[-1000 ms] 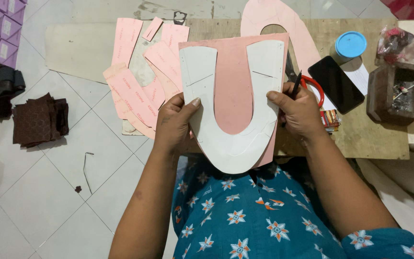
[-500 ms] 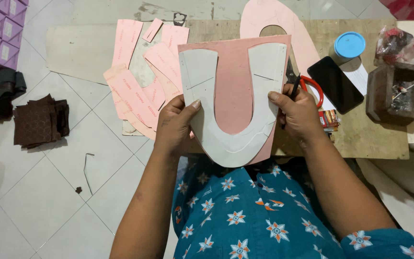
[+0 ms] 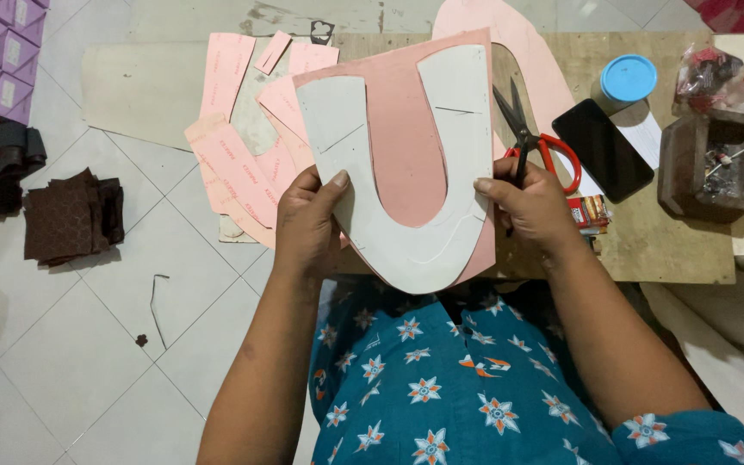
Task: The person traces a U-shaped template onto pink foam sheets using a pencil and then cuts out the shapes with scissors. They handle multiple foam pieces, aligning the template and cutting along the marked lines.
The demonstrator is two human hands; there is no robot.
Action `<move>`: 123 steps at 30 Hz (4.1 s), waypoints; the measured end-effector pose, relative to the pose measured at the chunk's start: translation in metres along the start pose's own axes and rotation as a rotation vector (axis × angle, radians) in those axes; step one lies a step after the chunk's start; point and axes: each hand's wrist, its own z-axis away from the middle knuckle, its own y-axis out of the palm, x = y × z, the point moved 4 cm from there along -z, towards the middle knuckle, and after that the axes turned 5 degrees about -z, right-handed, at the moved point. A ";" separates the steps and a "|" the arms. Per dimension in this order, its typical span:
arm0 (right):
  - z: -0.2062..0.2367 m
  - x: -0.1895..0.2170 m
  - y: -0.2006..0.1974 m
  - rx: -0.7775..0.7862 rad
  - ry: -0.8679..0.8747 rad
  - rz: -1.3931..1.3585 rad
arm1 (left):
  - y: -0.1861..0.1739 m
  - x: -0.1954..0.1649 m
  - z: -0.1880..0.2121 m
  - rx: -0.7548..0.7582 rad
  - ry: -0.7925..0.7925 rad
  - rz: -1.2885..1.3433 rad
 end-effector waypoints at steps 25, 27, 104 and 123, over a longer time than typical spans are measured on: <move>-0.003 -0.004 -0.002 0.003 -0.013 0.043 | 0.003 -0.001 0.003 0.000 -0.014 -0.009; -0.003 -0.004 -0.002 -0.022 -0.005 0.027 | 0.003 0.000 0.003 0.011 0.010 -0.061; -0.001 -0.015 -0.005 0.001 -0.008 -0.039 | -0.006 0.021 0.001 0.070 0.032 -0.120; 0.000 -0.011 -0.003 -0.011 0.003 0.093 | -0.011 0.021 0.002 0.052 0.012 -0.113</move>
